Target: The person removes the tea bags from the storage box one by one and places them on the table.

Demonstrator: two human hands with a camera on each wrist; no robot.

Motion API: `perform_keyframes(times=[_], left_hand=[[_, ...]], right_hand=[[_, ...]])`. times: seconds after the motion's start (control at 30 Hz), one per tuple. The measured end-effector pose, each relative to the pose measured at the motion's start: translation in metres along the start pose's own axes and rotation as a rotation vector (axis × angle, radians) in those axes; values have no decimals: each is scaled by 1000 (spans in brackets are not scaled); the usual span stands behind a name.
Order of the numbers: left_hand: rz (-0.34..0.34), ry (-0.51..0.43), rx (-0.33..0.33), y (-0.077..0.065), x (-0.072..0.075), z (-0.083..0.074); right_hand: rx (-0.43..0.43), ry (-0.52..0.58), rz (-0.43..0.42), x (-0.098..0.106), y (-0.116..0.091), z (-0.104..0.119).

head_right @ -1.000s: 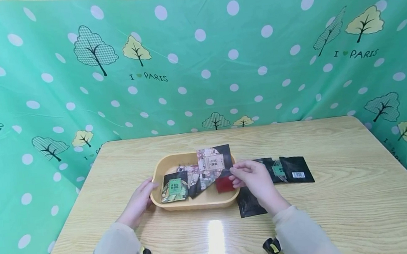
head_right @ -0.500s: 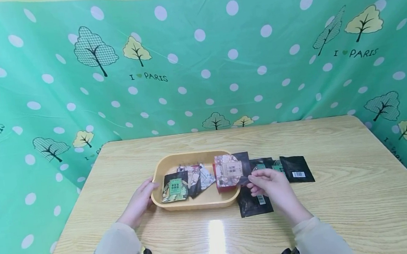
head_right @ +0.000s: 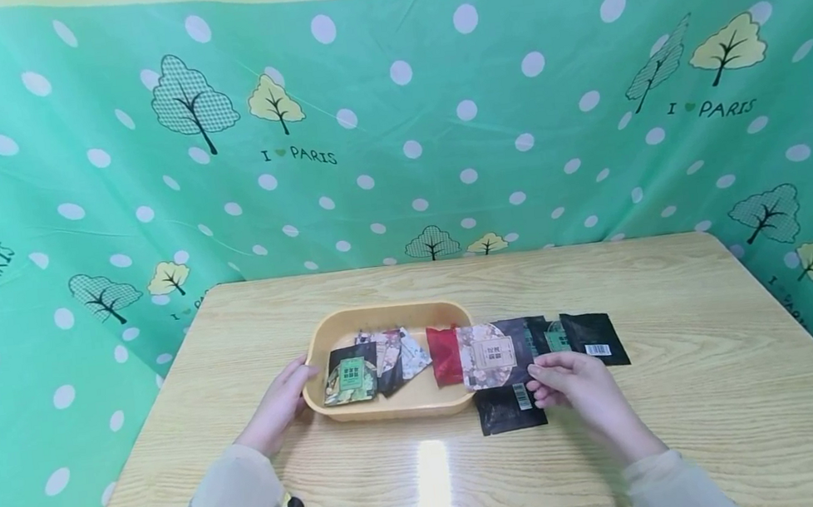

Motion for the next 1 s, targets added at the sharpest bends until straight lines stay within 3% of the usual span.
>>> perform_keyframes(times=[0.37, 0.7, 1.0], left_hand=[[3, -3, 6, 1, -1, 1], [7, -23, 9, 0, -2, 0], [1, -23, 16, -1, -1, 0]], right_hand=[[-5, -77, 30, 27, -1, -19], [-75, -154, 41, 45, -2, -35], [-134, -152, 52, 53, -2, -46]])
Point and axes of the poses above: each hand's wrist, its own y-axis towards the middle knuckle, its own x-axis out of the back of the hand, z = x × y, the point moved 5 cm from there along y, towards the middle knuckle, and after that the axes turned 11 degrees about -z, right-handed, at the moved point
